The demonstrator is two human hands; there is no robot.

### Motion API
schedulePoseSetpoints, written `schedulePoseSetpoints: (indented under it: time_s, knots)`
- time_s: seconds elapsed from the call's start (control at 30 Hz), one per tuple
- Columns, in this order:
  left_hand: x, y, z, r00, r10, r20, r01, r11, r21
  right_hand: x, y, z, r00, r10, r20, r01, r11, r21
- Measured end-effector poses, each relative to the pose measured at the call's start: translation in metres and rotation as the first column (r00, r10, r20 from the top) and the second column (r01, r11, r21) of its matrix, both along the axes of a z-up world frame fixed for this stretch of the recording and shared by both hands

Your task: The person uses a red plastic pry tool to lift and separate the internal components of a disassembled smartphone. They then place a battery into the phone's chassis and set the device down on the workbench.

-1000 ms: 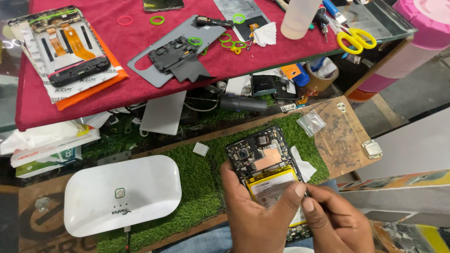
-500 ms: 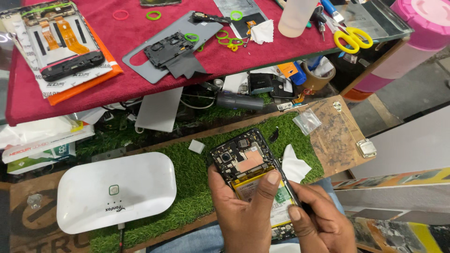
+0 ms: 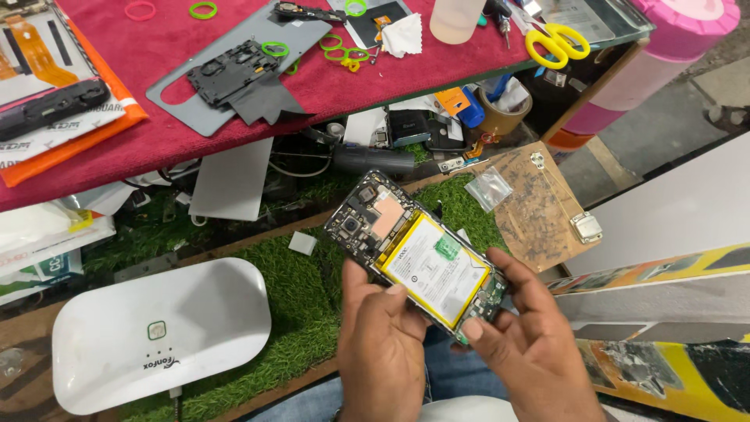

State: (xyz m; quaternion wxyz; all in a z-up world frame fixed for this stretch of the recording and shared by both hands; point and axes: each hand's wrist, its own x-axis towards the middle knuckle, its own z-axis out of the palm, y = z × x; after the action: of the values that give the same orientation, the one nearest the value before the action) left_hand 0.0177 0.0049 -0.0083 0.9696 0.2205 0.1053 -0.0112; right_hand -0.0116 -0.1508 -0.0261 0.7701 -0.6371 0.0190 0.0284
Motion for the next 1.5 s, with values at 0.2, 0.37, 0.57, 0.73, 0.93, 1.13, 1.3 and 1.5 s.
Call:
schedulePoseSetpoints:
  time_s: [0.2, 0.37, 0.57, 0.73, 0.93, 1.13, 1.3, 1.5]
  knots:
    - [-0.009, -0.006, -0.002, 0.987, -0.128, 0.101, 0.084, 0.929, 0.36, 0.005, 0.013, -0.003, 0.989, -0.145, -0.03, 0.142, 0.987, -0.081]
    - [-0.014, -0.011, -0.003, 0.99, -0.037, 0.138, -0.021, 0.917, 0.398, 0.006, 0.024, 0.001, 0.986, -0.157, -0.061, 0.148, 0.981, -0.127]
    - [-0.018, -0.011, -0.015, 0.999, 0.043, 0.018, -0.047, 0.908, 0.415, 0.005, 0.036, 0.002, 0.989, -0.12, -0.082, 0.114, 0.991, -0.073]
    - [-0.01, -0.015, -0.025, 0.982, 0.148, -0.116, -0.103, 0.939, 0.329, 0.008, 0.04, -0.007, 0.967, -0.144, -0.211, 0.108, 0.979, -0.171]
    - [0.017, 0.032, -0.017, 1.0, 0.009, 0.009, -0.012, 0.918, 0.397, 0.018, 0.021, -0.018, 0.978, 0.203, -0.039, -0.197, 0.972, 0.125]
    - [0.036, 0.116, -0.032, 0.965, -0.083, -0.249, 0.242, 0.648, 0.722, 0.056, -0.017, -0.035, 0.991, 0.108, 0.082, -0.005, 0.636, -0.772]
    - [0.035, 0.114, -0.028, 0.878, 0.058, -0.475, 0.473, -0.257, 0.843, 0.063, -0.008, -0.073, 0.928, 0.28, 0.246, 0.13, 0.376, -0.917]
    - [0.033, 0.083, -0.047, 0.933, -0.074, -0.352, 0.278, -0.476, 0.835, 0.096, 0.005, -0.105, 0.949, 0.315, 0.026, -0.076, 0.306, -0.949]
